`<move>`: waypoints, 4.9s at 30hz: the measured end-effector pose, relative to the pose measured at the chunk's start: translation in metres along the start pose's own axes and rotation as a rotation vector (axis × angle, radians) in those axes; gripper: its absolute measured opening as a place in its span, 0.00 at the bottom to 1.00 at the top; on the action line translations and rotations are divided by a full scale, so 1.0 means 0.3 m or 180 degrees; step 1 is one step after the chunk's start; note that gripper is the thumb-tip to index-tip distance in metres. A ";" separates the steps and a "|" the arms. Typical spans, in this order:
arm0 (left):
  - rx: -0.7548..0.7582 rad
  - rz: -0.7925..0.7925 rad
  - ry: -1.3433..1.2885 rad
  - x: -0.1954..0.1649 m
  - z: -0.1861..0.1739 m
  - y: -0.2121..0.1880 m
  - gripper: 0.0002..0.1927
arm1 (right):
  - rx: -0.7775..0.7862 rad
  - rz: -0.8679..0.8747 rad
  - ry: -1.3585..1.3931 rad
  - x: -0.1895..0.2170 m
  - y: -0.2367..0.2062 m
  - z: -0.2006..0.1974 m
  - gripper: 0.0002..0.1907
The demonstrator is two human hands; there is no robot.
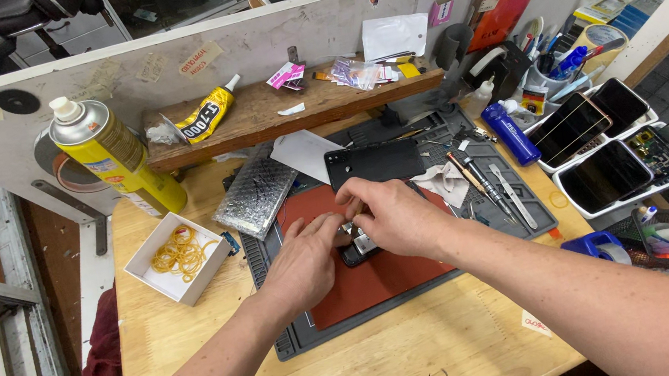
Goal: The person disassembles a smartphone, removes the back cover and screen, and uses a screwdriver to adjust internal components. They then reassemble the device by placing the back cover and screen back on and securing them.
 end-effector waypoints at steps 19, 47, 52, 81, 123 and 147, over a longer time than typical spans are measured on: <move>-0.0117 -0.0487 -0.0315 -0.002 -0.030 -0.024 0.31 | 0.0333 0.0091 -0.0986 0.026 -0.026 0.024 0.13; -0.0328 -0.1995 -0.0771 0.088 0.036 -0.039 0.37 | 0.0037 -0.0543 -0.1087 0.080 0.005 0.038 0.11; -0.0532 -0.1863 -0.0750 0.096 0.042 -0.036 0.39 | 0.0398 -0.0161 -0.1343 0.044 0.002 0.066 0.12; -0.0957 -0.1050 -0.0682 0.230 -0.047 0.182 0.03 | -0.1694 0.1266 0.1514 -0.175 -0.112 -0.072 0.17; 0.0379 -0.1917 -0.5926 0.236 0.150 0.006 0.20 | -0.1593 0.1195 0.2293 -0.065 -0.079 -0.037 0.20; -0.0105 -0.0407 -0.0395 0.074 -0.036 0.044 0.34 | -0.0204 -0.0024 -0.0046 -0.023 0.088 0.018 0.13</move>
Point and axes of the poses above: each hand's wrist, its own y-axis towards the middle knuckle, its own z-axis out of the palm, x = y × z, the point moved 9 cm from there along y, towards the middle knuckle, and after that the axes turned 11 degrees about -z, right-handed, at the moved point
